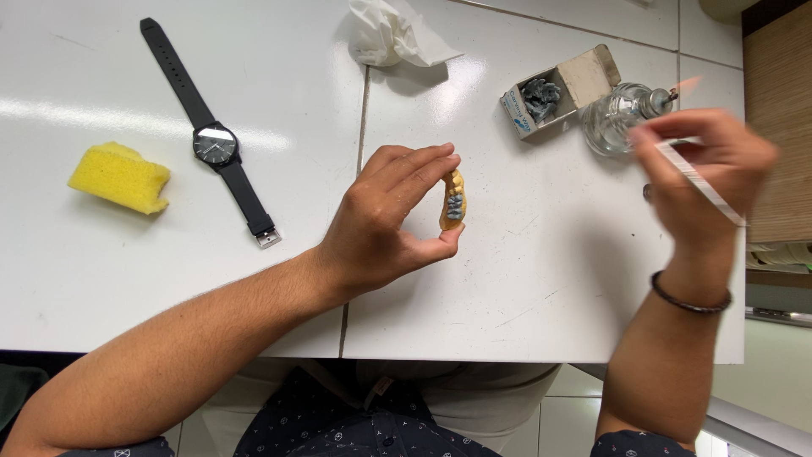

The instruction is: The person holds a plaster dental model with a wax denture setup in one hand and carves and smooths the wax around the replacement teeth using a metal wax carver. They periodically reposition the model, briefly use a toothbrush, and later heat the carver tip over a small alcohol lamp flame before continuing to shape the wax.

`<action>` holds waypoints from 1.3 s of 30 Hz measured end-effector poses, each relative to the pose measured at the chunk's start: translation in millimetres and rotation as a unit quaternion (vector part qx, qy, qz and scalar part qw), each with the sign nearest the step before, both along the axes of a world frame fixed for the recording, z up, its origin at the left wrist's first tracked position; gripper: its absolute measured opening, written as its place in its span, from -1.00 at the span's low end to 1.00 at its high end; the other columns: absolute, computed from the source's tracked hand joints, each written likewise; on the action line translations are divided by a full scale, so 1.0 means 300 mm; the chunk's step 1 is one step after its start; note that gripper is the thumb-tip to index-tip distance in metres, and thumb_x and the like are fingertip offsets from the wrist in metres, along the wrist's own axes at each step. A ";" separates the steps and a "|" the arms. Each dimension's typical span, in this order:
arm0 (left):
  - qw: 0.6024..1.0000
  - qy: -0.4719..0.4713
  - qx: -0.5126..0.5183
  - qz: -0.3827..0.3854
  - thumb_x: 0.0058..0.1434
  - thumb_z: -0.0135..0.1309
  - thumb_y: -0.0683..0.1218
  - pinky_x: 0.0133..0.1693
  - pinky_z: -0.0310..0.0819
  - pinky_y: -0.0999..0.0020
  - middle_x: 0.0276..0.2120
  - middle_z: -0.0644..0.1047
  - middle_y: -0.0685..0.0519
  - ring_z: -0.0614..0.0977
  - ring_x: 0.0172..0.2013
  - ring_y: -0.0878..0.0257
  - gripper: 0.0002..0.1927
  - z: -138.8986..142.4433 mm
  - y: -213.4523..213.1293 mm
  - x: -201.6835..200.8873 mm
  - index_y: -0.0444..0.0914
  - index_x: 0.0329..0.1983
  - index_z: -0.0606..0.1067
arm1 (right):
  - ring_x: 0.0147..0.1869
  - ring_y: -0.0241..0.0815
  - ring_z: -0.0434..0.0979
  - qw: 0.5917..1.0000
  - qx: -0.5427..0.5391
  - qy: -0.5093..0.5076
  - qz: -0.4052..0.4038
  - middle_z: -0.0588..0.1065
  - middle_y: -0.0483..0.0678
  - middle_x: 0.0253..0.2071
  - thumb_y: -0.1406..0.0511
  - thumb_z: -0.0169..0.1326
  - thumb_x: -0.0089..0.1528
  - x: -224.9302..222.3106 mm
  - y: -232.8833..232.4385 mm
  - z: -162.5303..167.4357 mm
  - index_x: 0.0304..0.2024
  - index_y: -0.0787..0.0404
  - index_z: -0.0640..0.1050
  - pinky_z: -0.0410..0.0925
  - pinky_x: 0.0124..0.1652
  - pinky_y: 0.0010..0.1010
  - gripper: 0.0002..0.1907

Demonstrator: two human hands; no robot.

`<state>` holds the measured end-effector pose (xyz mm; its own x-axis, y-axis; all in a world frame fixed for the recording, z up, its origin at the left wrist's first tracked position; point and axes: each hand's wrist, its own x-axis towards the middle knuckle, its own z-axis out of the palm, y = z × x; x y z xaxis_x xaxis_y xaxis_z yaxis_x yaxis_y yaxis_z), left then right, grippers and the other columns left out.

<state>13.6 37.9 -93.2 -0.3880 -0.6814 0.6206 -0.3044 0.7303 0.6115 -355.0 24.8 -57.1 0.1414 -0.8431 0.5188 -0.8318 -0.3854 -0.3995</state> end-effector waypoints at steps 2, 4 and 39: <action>1.000 -0.004 0.001 0.003 0.06 0.40 -0.17 0.11 0.63 0.24 0.14 0.55 -0.15 0.58 0.12 0.02 -0.37 0.001 0.000 0.000 -0.40 0.20 0.47 | -0.18 -0.21 0.73 0.999 0.041 0.002 0.014 0.65 0.08 -0.22 0.45 0.35 0.46 0.075 -0.021 -0.024 -0.16 0.37 0.65 0.60 -0.21 -0.49 -0.88; 1.000 -0.007 0.001 0.005 0.06 0.41 -0.16 0.09 0.63 0.25 0.14 0.55 -0.15 0.58 0.11 0.02 -0.37 0.002 0.002 -0.001 -0.39 0.19 0.47 | -0.08 -0.17 0.74 0.998 0.038 -0.036 0.039 0.65 0.10 -0.16 0.48 0.30 0.37 0.131 -0.024 -0.043 -0.20 0.38 0.62 0.62 -0.04 -0.45 -0.92; 1.000 -0.004 -0.011 0.006 0.04 0.39 -0.17 0.13 0.62 0.25 0.14 0.53 -0.12 0.57 0.12 0.04 -0.36 0.017 0.005 -0.010 -0.36 0.21 0.46 | -0.07 -0.13 0.73 0.997 -0.005 -0.058 0.050 0.64 0.13 -0.18 0.46 0.30 0.34 0.218 -0.100 -0.065 -0.24 0.39 0.60 0.62 0.01 -0.35 -0.89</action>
<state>10.6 39.6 -88.0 -0.3840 -0.6726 0.6326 -0.3180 0.7395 0.5933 -289.5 -5.1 -76.5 0.1631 -0.8228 0.5445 -0.7369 -0.4685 -0.4872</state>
